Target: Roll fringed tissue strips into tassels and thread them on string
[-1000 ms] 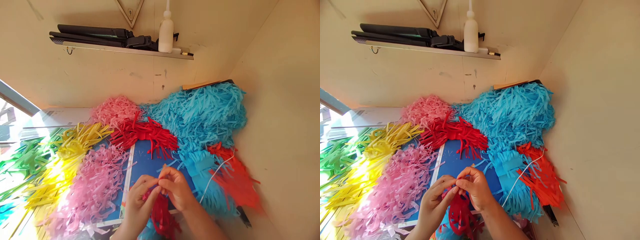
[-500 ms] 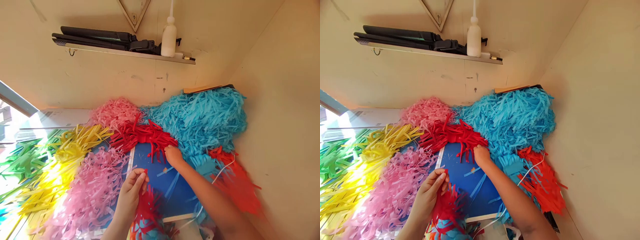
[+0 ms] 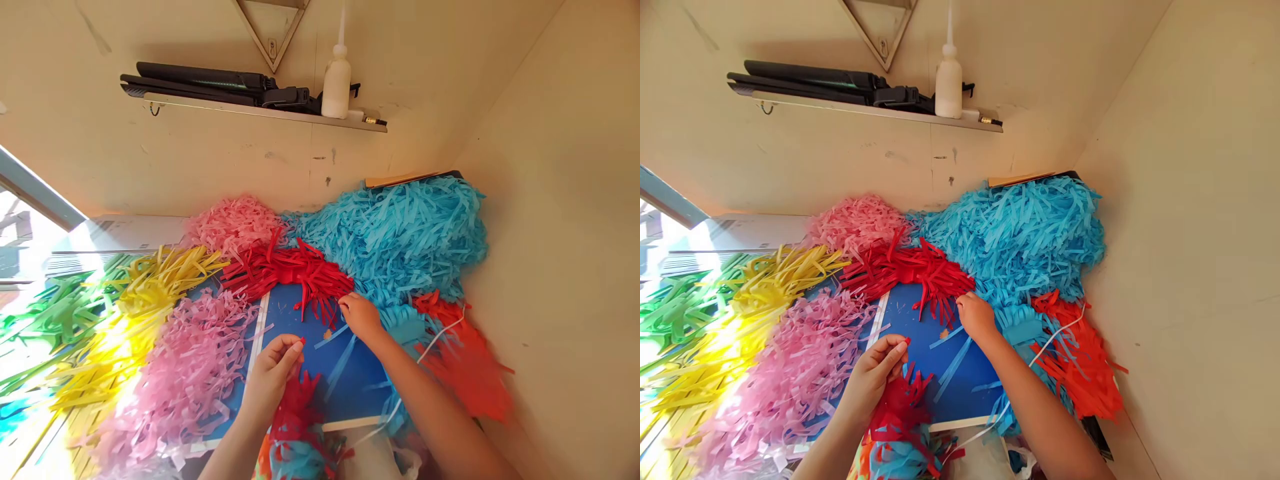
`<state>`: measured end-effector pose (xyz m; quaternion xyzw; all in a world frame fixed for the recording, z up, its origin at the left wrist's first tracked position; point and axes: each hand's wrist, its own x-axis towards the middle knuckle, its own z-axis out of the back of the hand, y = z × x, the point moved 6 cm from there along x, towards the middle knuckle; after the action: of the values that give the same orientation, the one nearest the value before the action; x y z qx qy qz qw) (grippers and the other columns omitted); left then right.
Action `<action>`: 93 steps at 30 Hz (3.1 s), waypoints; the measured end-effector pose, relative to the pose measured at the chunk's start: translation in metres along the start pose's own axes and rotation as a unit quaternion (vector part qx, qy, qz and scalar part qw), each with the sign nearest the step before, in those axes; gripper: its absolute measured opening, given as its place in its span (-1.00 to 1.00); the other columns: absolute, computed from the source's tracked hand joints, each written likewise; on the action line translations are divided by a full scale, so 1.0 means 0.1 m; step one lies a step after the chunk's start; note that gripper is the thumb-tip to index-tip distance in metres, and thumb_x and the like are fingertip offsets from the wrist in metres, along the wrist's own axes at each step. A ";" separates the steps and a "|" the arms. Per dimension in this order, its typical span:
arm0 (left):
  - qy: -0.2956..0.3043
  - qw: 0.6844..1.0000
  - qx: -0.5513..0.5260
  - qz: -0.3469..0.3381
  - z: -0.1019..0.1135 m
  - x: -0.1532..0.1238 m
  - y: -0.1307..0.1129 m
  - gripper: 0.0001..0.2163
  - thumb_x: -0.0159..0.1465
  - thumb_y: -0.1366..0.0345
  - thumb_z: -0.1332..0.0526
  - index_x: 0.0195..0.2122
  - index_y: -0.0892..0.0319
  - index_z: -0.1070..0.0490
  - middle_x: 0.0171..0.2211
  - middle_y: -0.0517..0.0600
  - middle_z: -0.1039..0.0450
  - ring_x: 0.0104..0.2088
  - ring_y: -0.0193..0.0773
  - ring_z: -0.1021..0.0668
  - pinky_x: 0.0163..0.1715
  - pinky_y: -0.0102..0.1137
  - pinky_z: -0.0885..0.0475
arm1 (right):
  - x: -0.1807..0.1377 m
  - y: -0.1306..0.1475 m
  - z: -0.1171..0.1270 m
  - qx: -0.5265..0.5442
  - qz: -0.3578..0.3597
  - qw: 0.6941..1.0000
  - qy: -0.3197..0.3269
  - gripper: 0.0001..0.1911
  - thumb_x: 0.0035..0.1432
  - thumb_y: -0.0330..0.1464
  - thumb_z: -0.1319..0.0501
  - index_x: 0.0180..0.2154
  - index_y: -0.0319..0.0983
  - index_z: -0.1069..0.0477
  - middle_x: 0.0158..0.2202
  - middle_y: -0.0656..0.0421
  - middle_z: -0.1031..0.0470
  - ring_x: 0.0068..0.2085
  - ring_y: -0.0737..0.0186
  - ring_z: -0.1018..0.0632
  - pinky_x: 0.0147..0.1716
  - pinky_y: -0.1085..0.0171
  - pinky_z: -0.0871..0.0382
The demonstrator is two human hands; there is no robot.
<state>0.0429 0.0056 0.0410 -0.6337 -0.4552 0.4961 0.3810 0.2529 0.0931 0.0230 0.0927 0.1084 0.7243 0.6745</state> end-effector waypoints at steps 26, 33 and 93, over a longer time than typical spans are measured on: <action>-0.006 0.998 0.068 -0.013 0.09 -0.04 0.01 -0.62 0.09 -0.09 -0.33 -0.42 0.17 -0.44 -0.60 -0.16 -0.29 -0.59 -0.40 -0.27 -0.57 -0.50 -0.13 | 0.36 0.05 -0.08 0.142 0.033 0.989 0.026 -0.75 0.10 -0.60 -0.19 -0.25 -0.26 -0.58 -0.15 0.11 -0.54 -0.16 0.26 -0.55 -0.12 0.32 -0.35; 0.021 0.996 0.085 -0.002 0.02 -0.03 0.05 -0.61 0.11 -0.09 -0.30 -0.40 0.19 -0.42 -0.59 -0.16 -0.28 -0.58 -0.43 -0.24 -0.58 -0.52 -0.09 | 0.34 -0.11 -0.11 0.295 -0.031 0.955 -0.013 -0.79 0.17 -0.49 -0.15 -0.23 -0.22 -0.54 -0.21 0.12 -0.59 -0.26 0.22 -0.62 -0.22 0.26 -0.46; 0.155 0.770 0.522 -0.332 -0.49 -0.47 -0.16 -0.87 0.35 0.38 -0.12 -0.13 0.11 -0.42 -0.38 -0.02 -0.58 -0.39 -0.22 -0.60 -0.42 -0.41 -0.44 | -1.61 0.50 0.26 0.363 0.098 0.917 -0.130 -0.84 0.26 -0.50 -0.12 -0.18 -0.13 -0.34 -0.27 0.18 -0.52 -0.22 0.24 -0.56 -0.19 0.29 -0.45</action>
<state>0.0826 -0.0358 0.0801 -0.2148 -0.2429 0.3946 0.8598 0.2244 -0.0699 0.0638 0.4346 0.2655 0.6796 0.5280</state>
